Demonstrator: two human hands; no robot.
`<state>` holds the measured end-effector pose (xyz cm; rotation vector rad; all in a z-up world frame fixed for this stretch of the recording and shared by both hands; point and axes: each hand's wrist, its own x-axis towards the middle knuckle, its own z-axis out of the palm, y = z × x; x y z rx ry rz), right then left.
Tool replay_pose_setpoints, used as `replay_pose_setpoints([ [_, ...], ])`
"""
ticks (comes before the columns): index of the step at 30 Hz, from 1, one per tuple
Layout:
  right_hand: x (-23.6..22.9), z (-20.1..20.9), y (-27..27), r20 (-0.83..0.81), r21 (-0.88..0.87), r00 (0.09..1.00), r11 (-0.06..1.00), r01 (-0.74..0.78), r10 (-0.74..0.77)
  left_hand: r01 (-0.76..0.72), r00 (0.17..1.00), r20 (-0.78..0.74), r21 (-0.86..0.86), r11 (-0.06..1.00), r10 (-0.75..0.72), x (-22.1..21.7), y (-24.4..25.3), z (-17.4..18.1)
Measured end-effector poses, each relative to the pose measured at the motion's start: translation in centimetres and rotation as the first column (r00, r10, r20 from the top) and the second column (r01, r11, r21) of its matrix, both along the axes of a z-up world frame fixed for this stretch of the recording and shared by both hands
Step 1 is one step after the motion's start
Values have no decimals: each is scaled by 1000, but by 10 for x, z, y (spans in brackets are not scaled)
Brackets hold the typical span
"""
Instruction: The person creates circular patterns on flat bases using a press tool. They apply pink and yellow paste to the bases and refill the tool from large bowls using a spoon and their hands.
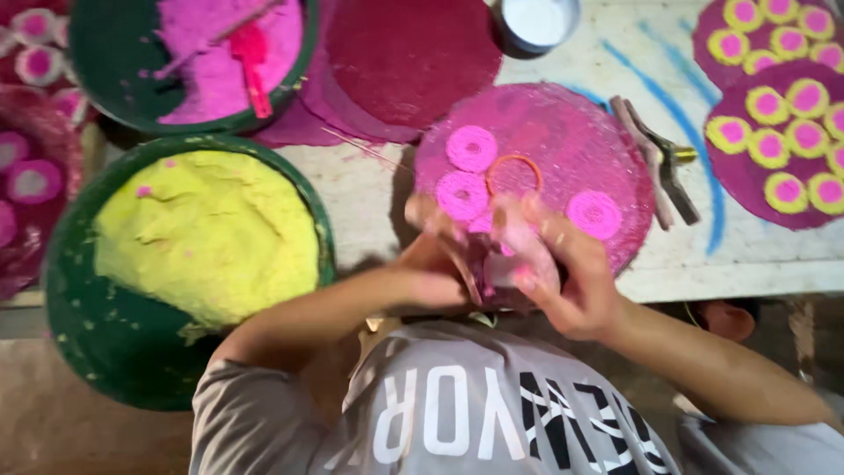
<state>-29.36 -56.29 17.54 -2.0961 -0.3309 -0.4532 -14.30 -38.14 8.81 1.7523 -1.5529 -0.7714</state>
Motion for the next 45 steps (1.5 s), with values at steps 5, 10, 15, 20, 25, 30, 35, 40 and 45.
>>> replay_pose_setpoints([
  [5,-27,-31,-84,-368,517,883,853,-66,291,-13,978,-207,-50,999,2,22,-63,33],
  [10,-61,-66,-166,-538,750,631,660,55,559,26,898,-388,-421,907,-206,42,-108,33],
  [15,-89,-63,-203,-638,665,677,707,242,368,-298,932,181,-120,947,316,39,-94,-22],
  [20,-88,-75,-218,-596,684,730,688,243,334,-387,778,518,-50,921,356,18,-85,-57],
  [25,-61,-78,-219,-571,683,681,725,85,458,-391,860,322,-81,917,395,27,-77,-42],
  [30,-32,-87,-190,-897,441,217,813,380,385,-477,198,-861,-502,722,-468,52,-96,-4],
  [35,8,-54,-201,-822,489,234,854,-178,520,-516,137,-742,-619,592,-656,60,-109,11],
  [40,43,-7,-239,-956,263,109,959,-101,274,-490,307,-638,-742,458,-706,95,-141,18],
  [45,64,-8,-240,-992,82,98,997,15,80,-607,196,-678,-651,456,-708,107,-157,9],
])
